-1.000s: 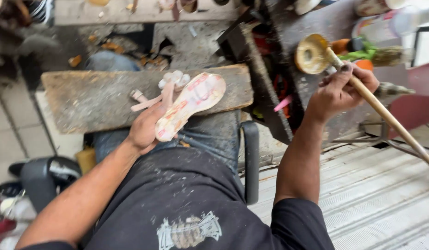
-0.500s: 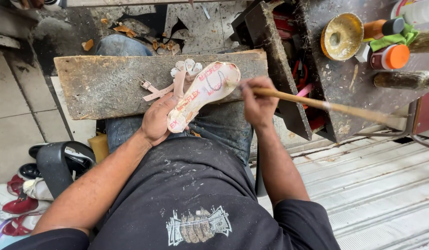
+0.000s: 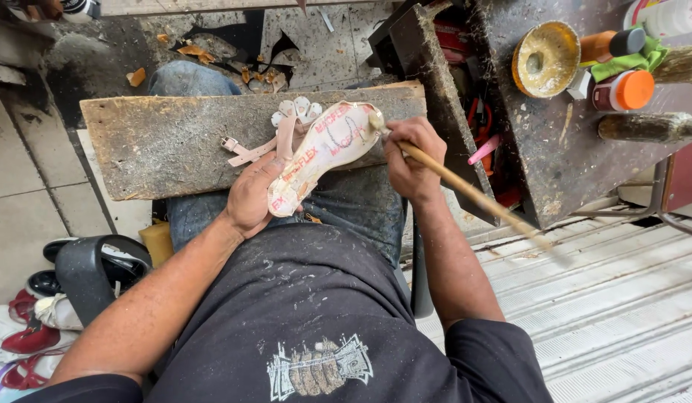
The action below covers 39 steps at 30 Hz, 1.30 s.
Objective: Apply adhesive to a shoe sole and use a hand tool to mark or trim it at a repair bench.
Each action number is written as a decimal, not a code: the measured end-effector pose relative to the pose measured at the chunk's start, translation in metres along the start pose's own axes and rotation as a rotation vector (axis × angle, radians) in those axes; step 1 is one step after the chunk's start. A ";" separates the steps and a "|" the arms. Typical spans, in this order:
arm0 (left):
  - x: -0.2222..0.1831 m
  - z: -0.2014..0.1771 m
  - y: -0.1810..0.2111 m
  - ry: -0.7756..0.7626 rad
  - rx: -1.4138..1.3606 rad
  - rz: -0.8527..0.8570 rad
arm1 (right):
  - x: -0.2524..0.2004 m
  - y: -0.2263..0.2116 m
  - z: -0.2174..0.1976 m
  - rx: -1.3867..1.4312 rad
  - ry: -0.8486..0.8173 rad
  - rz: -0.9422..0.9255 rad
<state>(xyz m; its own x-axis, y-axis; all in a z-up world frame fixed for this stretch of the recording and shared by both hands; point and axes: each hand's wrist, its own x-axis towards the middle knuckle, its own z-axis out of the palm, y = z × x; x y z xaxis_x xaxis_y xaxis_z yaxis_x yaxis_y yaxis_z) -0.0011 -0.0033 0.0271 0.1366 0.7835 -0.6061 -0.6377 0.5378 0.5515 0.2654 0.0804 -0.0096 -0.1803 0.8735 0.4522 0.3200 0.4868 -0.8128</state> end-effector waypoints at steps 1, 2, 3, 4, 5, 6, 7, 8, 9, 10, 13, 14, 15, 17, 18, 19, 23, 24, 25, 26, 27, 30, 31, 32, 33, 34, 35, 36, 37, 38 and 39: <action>0.002 0.000 -0.001 -0.002 -0.002 0.003 | 0.003 0.008 -0.003 -0.001 -0.001 -0.004; 0.004 0.000 -0.003 -0.001 -0.002 0.005 | 0.007 0.015 -0.007 0.074 0.025 0.039; 0.003 -0.002 -0.005 0.004 0.002 -0.003 | 0.005 0.021 -0.009 0.150 0.053 0.092; 0.000 -0.003 -0.006 0.006 0.003 -0.009 | -0.001 0.026 -0.009 0.150 0.055 0.099; 0.001 -0.002 -0.005 0.005 -0.012 -0.005 | -0.003 0.033 -0.008 0.077 0.025 0.066; 0.001 -0.002 -0.004 0.005 -0.027 0.000 | -0.005 0.040 -0.008 0.005 -0.004 0.033; 0.004 -0.006 -0.008 0.004 -0.028 0.001 | -0.004 0.026 -0.010 0.005 -0.005 0.031; 0.008 -0.011 -0.012 -0.003 -0.023 -0.002 | -0.003 0.011 -0.012 0.063 -0.022 0.128; 0.010 -0.016 -0.016 -0.007 -0.019 -0.004 | -0.003 -0.003 -0.013 0.123 -0.041 0.226; 0.008 -0.013 -0.013 -0.004 -0.020 -0.002 | -0.004 0.002 -0.009 0.126 -0.044 0.225; 0.005 -0.006 -0.007 -0.011 -0.027 -0.002 | -0.013 0.003 0.001 0.370 0.242 0.277; 0.005 -0.005 -0.005 -0.021 -0.025 -0.021 | -0.018 -0.007 0.004 0.306 0.148 0.286; 0.006 -0.007 0.000 -0.024 -0.021 -0.027 | -0.019 -0.014 0.012 0.253 0.049 0.286; 0.021 -0.020 -0.029 0.001 -0.069 0.001 | -0.026 -0.025 0.010 0.315 0.006 0.302; 0.029 -0.030 -0.041 0.010 -0.118 0.014 | -0.028 -0.029 0.011 0.357 -0.030 0.324; 0.031 -0.029 -0.043 0.030 -0.125 0.048 | -0.026 -0.024 0.013 0.383 -0.056 0.306; 0.041 -0.034 -0.051 -0.040 -0.177 0.097 | -0.031 -0.030 0.019 0.469 -0.084 0.358; 0.045 -0.037 -0.052 -0.054 -0.191 0.094 | -0.033 -0.036 0.021 0.534 -0.253 0.370; 0.027 -0.024 -0.028 -0.047 -0.197 0.109 | -0.025 -0.038 0.015 0.540 -0.269 0.361; 0.009 -0.012 -0.005 -0.055 -0.220 0.084 | -0.017 -0.039 0.010 0.576 -0.189 0.349; -0.008 0.001 0.017 -0.064 -0.244 0.060 | -0.008 -0.039 0.004 0.612 -0.110 0.336; -0.034 -0.003 0.068 -0.291 -0.294 0.107 | -0.011 -0.007 0.000 0.801 -0.034 0.384; -0.032 -0.009 0.076 -0.290 -0.294 0.118 | -0.015 -0.005 0.007 0.805 -0.042 0.377; -0.031 -0.014 0.083 -0.297 -0.268 0.218 | -0.019 -0.004 0.014 0.824 -0.074 0.412; -0.029 -0.020 0.090 -0.303 -0.242 0.319 | -0.022 -0.002 0.020 0.841 -0.109 0.447; -0.024 -0.029 0.099 -0.302 -0.245 0.331 | -0.024 0.000 0.024 0.844 -0.120 0.441; -0.021 -0.039 0.107 -0.305 -0.193 0.374 | -0.027 0.000 0.026 0.829 -0.137 0.459; -0.017 -0.049 0.115 -0.307 -0.142 0.417 | -0.029 0.002 0.029 0.813 -0.155 0.476; -0.013 -0.058 0.122 -0.305 -0.145 0.421 | -0.030 0.003 0.030 0.813 -0.160 0.476; -0.007 -0.067 0.128 -0.236 -0.063 0.440 | -0.030 0.004 0.031 0.808 -0.166 0.472; 0.000 -0.076 0.136 -0.175 0.021 0.452 | -0.031 0.005 0.031 0.799 -0.162 0.468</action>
<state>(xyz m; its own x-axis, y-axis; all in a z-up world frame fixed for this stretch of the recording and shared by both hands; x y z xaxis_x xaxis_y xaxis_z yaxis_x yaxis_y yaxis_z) -0.1451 0.0456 0.0587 -0.0243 0.9798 -0.1986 -0.6471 0.1360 0.7501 0.2438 0.0556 -0.0384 -0.3408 0.9401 0.0074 -0.3295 -0.1121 -0.9375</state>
